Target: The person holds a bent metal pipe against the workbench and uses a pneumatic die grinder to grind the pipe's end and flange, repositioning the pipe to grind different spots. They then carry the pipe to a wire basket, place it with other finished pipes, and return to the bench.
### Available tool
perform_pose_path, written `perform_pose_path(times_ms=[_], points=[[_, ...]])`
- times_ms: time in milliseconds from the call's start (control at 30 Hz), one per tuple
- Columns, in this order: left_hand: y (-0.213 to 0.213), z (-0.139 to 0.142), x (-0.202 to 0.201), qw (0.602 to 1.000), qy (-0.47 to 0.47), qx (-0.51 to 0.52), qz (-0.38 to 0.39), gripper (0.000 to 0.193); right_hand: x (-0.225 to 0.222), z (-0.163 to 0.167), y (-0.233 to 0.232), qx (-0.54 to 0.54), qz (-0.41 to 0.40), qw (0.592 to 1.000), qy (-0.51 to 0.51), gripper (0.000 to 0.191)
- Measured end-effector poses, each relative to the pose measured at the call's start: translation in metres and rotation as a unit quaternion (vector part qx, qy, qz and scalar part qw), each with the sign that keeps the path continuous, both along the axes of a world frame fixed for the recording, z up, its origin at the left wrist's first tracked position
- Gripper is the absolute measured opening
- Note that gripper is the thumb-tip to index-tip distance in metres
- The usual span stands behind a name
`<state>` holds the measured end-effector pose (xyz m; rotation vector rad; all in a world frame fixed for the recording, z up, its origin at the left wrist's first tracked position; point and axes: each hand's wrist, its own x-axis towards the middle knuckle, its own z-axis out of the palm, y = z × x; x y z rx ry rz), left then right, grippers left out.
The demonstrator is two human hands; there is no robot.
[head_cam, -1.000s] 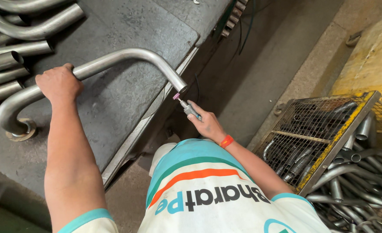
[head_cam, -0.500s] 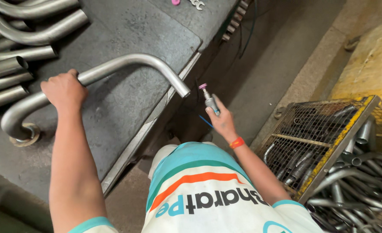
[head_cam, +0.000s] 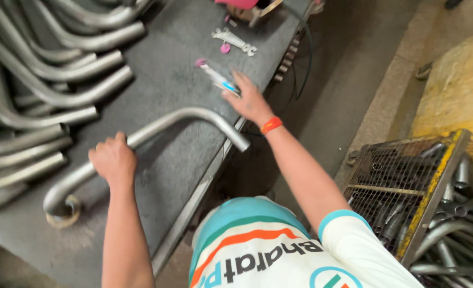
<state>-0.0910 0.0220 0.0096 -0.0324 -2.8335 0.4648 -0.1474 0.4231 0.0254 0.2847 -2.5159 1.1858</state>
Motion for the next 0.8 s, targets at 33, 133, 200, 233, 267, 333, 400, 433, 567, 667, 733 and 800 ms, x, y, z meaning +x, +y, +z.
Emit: perform_pose_path(times_ms=[33,133,200,233,267,333,400,433,567,667,733,800], points=[[0.001,0.002,0.002,1.000,0.009,-0.005,0.000,0.006,0.000,-0.001,-0.008,0.000,-0.014,1.000,0.011,0.070],[0.005,0.006,0.010,1.000,0.030,-0.007,-0.003,0.003,0.034,-0.007,-0.032,0.059,-0.069,0.994,-0.057,0.073],[0.008,0.007,0.017,0.999,0.046,-0.008,0.006,0.003,0.069,-0.012,-0.040,0.081,-0.069,0.983,-0.153,0.087],[0.009,0.008,0.018,0.999,0.049,-0.016,0.007,0.004,0.079,-0.015,-0.043,0.118,-0.084,0.971,-0.191,0.087],[0.010,0.008,0.020,0.998,0.050,-0.025,0.009,0.006,0.090,-0.019,-0.047,0.154,-0.098,0.956,-0.232,0.087],[0.010,0.008,0.024,0.998,0.045,-0.031,0.011,0.007,0.103,-0.028,-0.050,0.163,-0.102,0.952,-0.239,0.079],[0.009,0.009,0.028,0.999,0.034,-0.024,0.007,0.006,0.118,-0.037,-0.047,0.129,-0.083,0.949,-0.277,0.066],[0.007,0.009,0.031,1.000,0.026,-0.016,-0.001,0.006,0.125,-0.041,-0.045,0.110,-0.075,0.946,-0.295,0.060],[0.007,-0.005,0.045,0.999,-0.037,0.006,-0.025,0.021,0.166,-0.053,-0.026,0.041,-0.076,0.942,-0.324,0.062],[0.016,-0.034,0.048,0.993,-0.101,0.018,-0.055,0.023,0.201,-0.055,0.002,-0.018,-0.083,0.932,-0.352,0.061],[0.026,-0.060,0.048,0.988,-0.127,0.043,-0.080,0.025,0.229,-0.058,0.021,-0.059,-0.086,0.924,-0.368,0.055],[0.039,-0.083,0.050,0.982,-0.139,0.074,-0.103,0.027,0.257,-0.061,0.044,-0.099,-0.099,0.919,-0.368,0.049]])
